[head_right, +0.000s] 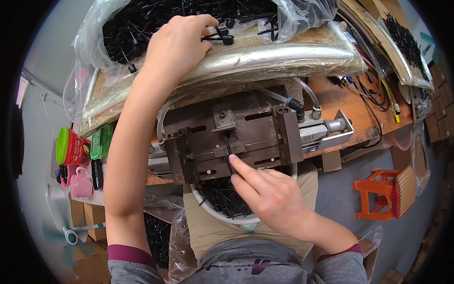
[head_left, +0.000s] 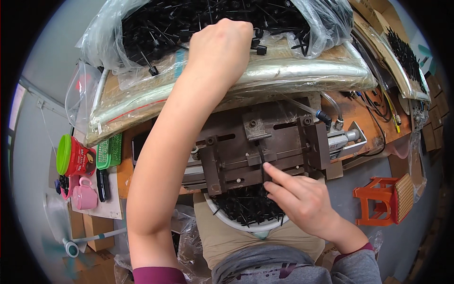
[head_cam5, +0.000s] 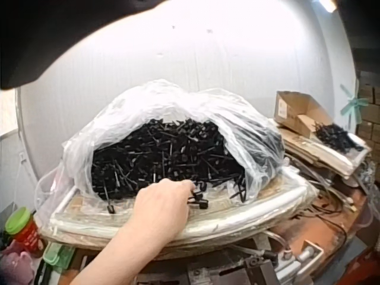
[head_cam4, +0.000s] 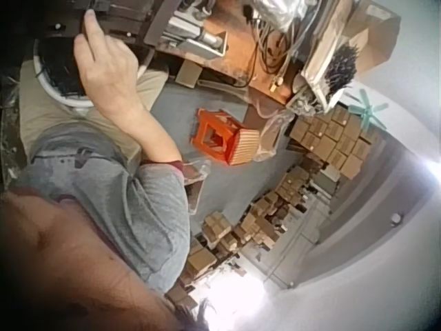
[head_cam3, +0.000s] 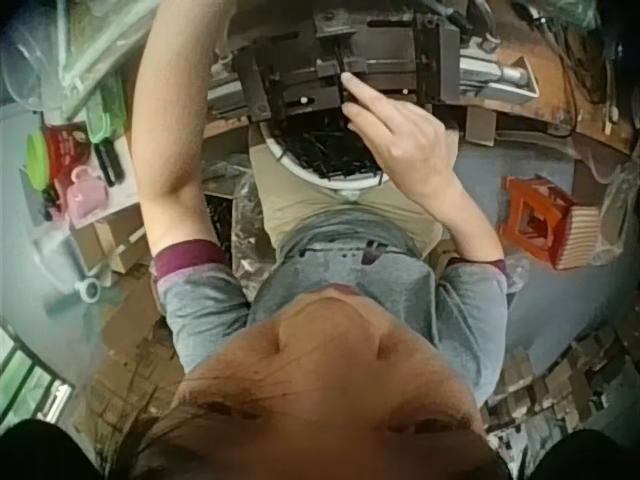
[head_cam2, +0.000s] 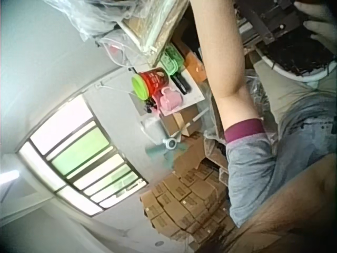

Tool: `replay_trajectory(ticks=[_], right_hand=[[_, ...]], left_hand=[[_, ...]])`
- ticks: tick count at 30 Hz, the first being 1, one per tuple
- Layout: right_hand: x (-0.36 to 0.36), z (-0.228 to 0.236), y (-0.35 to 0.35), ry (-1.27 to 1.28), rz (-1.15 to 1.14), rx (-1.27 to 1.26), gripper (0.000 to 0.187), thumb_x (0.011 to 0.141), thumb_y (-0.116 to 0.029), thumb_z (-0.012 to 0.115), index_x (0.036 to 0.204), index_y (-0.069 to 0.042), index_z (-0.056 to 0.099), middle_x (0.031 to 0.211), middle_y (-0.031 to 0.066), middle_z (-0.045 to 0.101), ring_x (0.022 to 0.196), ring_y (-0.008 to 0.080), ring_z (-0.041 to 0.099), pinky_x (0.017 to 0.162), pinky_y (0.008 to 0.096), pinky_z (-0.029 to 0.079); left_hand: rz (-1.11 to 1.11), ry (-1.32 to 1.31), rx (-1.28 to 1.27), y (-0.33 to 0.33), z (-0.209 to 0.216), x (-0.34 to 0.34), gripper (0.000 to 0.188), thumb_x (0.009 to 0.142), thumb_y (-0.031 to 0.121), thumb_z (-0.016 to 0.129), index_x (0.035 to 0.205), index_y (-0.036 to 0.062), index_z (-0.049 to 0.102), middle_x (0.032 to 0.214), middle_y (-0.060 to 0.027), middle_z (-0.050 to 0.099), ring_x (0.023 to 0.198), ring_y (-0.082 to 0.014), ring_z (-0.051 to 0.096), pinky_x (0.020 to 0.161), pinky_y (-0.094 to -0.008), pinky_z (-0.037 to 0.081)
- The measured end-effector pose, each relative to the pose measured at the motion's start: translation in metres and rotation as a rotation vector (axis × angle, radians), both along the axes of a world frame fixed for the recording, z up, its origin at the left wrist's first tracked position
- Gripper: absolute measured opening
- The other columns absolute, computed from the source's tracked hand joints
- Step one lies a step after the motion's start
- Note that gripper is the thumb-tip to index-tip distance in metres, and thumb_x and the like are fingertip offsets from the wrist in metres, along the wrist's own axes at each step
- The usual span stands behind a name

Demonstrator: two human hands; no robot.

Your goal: The person is assembling small black electronic components using a specialized fixture on a workbench.

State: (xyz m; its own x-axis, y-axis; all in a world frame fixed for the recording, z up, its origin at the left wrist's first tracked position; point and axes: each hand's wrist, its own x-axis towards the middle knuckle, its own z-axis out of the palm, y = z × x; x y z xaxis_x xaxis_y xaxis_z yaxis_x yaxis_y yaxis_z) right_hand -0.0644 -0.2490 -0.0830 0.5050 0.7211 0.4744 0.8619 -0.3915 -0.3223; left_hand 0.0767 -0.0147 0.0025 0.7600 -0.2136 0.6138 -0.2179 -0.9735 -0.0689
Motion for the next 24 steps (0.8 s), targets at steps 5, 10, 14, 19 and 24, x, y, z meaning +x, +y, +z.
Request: replay_trajectory(ticks=[5,10,14,19,24], right_hand=[[0.004,0.002,0.015,-0.065,-0.026,-0.065,0.015,0.074,-0.004,0.066,0.088,0.001,0.067,0.122,0.022,0.068,0.056,0.0109,0.059,0.055,0.0261,0.047],[0.005,0.005,0.009,0.056,-0.026,-0.007,0.027,0.077,-0.01,0.073,0.102,-0.001,0.069,0.115,0.0188,0.071,0.061,0.0137,0.064,0.058,0.026,0.05],[0.011,0.027,-0.001,0.74,-0.053,0.464,0.058,0.074,-0.008,0.088,0.126,-0.002,0.064,0.109,0.0125,0.071,0.086,0.0124,0.073,0.067,0.0246,0.056],[0.012,0.03,-0.009,0.839,0.128,0.64,0.048,0.071,0.005,0.086,0.115,0.003,0.069,0.109,0.0139,0.068,0.084,0.0167,0.072,0.073,0.0267,0.059],[0.01,0.022,-0.01,0.396,0.039,0.419,0.028,0.073,0.001,0.085,0.097,0.002,0.071,0.121,0.0177,0.064,0.093,0.0202,0.07,0.079,0.0306,0.059]], left_hand=[[-0.035,0.024,0.084,0.005,0.0,0.007,0.029,0.078,0.005,0.069,0.106,0.0064,0.074,0.092,-0.0127,0.072,0.082,-0.0283,0.07,0.075,-0.0403,0.055],[-0.301,-0.13,-0.173,0.0,0.01,-0.048,0.008,0.079,0.006,0.069,0.085,0.0056,0.074,0.088,-0.009,0.068,0.075,-0.0303,0.07,0.065,-0.0406,0.056],[-0.485,-0.118,-0.196,-0.016,-0.009,-0.11,0.024,0.075,0.001,0.071,0.098,0.0022,0.076,0.087,-0.0096,0.068,0.073,-0.0209,0.069,0.063,-0.0295,0.055],[-0.494,0.034,-0.241,-0.027,-0.023,-0.163,0.028,0.074,0.007,0.068,0.099,-0.0016,0.076,0.097,-0.013,0.072,0.073,-0.0207,0.07,0.06,-0.029,0.054],[-0.366,-0.01,-0.294,-0.016,-0.032,-0.178,0.028,0.074,0.0,0.069,0.1,0.0009,0.078,0.106,-0.015,0.073,0.077,-0.0221,0.071,0.062,-0.0292,0.055]])
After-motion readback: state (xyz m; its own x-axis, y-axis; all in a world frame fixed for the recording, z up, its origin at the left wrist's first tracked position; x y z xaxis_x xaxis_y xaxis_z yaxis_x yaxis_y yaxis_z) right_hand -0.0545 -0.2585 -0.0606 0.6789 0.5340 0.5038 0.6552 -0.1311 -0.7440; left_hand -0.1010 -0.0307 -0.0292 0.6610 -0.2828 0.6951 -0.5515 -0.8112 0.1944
